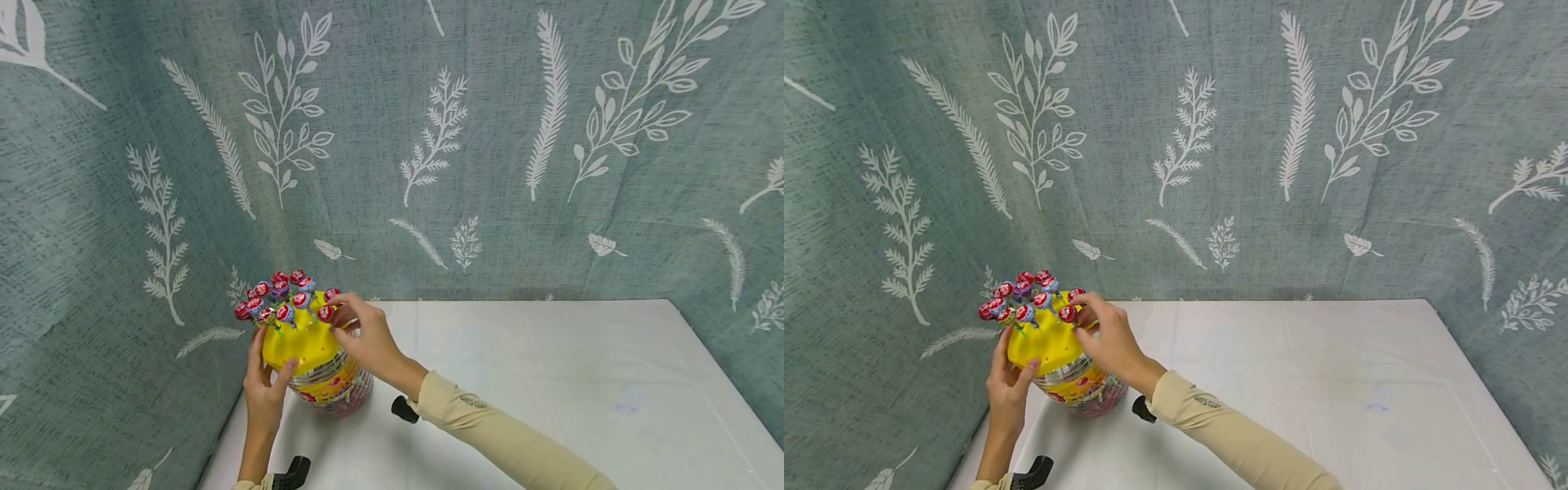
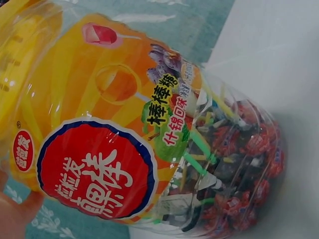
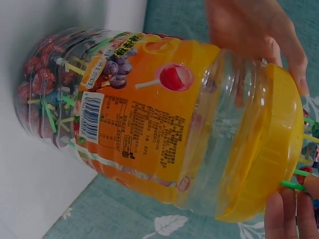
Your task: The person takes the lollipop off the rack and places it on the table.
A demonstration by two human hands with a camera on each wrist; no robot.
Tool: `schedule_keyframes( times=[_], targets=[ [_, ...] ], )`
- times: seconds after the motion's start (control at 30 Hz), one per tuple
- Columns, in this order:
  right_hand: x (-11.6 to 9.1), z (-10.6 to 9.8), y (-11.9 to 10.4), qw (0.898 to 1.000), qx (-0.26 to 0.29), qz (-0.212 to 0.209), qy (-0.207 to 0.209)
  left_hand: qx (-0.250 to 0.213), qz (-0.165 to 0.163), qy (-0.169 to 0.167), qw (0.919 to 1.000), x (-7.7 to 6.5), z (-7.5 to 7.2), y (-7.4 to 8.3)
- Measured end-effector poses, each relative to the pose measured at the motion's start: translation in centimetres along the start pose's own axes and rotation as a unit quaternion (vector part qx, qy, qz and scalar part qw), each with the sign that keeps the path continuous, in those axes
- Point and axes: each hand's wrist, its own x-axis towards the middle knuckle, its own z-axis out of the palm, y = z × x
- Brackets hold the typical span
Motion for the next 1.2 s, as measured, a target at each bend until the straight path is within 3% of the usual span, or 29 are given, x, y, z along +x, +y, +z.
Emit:
schedule_keyframes(
  times=[0.4,0.7,0.93,1.2],
  targets=[
    [0.2,-0.5,-0.3,1.000,0.017,-0.010,0.022,0.006,-0.010,0.007,0.9999,-0.3,0.2,0.0],
    [0.6,-2.8,-0.8,0.998,0.046,0.032,0.027,-0.001,-0.012,0.006,0.9999,-0.3,0.2,0.0],
    [0.3,-5.1,-3.2,0.995,0.069,0.067,0.023,0.003,-0.013,0.008,0.9999,-0.3,0.2,0.0],
    [-0.4,-6.1,-2.1,0.990,0.092,0.102,0.012,0.002,-0.021,0.009,0.9997,-0.3,0.3,0.3]
  ],
)
